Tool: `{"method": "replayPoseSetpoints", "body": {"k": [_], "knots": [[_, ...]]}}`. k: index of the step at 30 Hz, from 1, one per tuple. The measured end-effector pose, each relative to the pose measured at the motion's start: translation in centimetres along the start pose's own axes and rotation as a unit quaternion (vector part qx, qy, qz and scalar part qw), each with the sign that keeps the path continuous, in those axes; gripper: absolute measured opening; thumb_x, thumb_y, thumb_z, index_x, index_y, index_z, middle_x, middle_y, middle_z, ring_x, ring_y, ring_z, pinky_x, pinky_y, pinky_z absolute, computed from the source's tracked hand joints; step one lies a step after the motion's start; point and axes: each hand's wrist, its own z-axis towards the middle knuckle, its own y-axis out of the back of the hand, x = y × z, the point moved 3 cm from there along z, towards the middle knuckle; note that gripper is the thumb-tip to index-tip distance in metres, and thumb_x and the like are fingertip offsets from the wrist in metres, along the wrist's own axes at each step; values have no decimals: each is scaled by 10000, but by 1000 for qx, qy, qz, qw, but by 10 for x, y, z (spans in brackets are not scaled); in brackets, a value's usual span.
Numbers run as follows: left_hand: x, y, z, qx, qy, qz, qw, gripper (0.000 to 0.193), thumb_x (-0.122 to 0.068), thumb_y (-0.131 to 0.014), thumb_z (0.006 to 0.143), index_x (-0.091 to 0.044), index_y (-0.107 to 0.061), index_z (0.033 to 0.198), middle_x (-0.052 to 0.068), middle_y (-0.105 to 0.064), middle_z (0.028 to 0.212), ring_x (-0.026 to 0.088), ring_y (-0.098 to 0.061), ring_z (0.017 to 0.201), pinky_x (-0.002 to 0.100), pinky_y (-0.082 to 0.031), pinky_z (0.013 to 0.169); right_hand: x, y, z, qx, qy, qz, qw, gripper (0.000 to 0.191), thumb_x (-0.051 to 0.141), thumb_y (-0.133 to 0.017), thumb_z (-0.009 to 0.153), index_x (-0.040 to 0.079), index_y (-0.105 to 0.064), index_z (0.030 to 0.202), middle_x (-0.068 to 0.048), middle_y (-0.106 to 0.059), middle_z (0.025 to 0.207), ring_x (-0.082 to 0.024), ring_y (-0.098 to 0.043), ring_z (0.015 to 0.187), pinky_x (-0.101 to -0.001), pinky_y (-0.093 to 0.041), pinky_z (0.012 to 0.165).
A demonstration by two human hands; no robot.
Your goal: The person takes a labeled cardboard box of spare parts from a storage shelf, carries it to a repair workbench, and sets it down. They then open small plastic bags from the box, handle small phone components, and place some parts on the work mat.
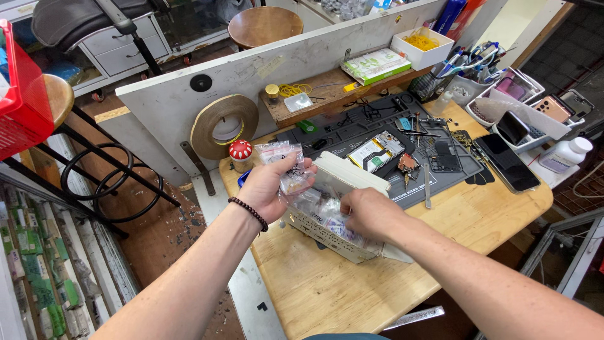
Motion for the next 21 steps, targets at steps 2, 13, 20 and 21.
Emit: {"method": "replayPoseSetpoints", "body": {"k": [2,13,20,21], "knots": [[0,2,0,-12,1,10,1000,267,-165,-587,1019,15,-588,1217,154,-702,1120,282,-704,1025,445,-632,886,-2,8,3,10,19,8,1000,193,157,-772,796,128,-795,986,-99,-768,980,-247,-727,908,-365,-574,827],[5,-2,1,-28,16,23,999,232,-183,-616,984,-30,-593,1156,114,-697,1023,270,-708,953,439,-631,813,-18,58,2,115,25,193,974,189,174,-752,872,61,-803,1014,-20,-790,831,-92,-666,747,-286,-551,706],[6,-13,-1,51,40,115,991,234,-249,-720,961,-88,-641,1111,46,-662,942,225,-686,905,428,-624,804,3,101,3,103,115,172,973,246,183,-765,834,96,-830,1055,-20,-847,910,-78,-715,813,-270,-572,758],[7,-17,-2,75,53,128,987,246,-266,-729,955,-99,-650,1118,39,-659,942,218,-683,899,430,-625,806,8,106,3,90,117,148,978,243,191,-763,835,104,-826,1053,-18,-843,906,-81,-716,811,-270,-567,762]]}}
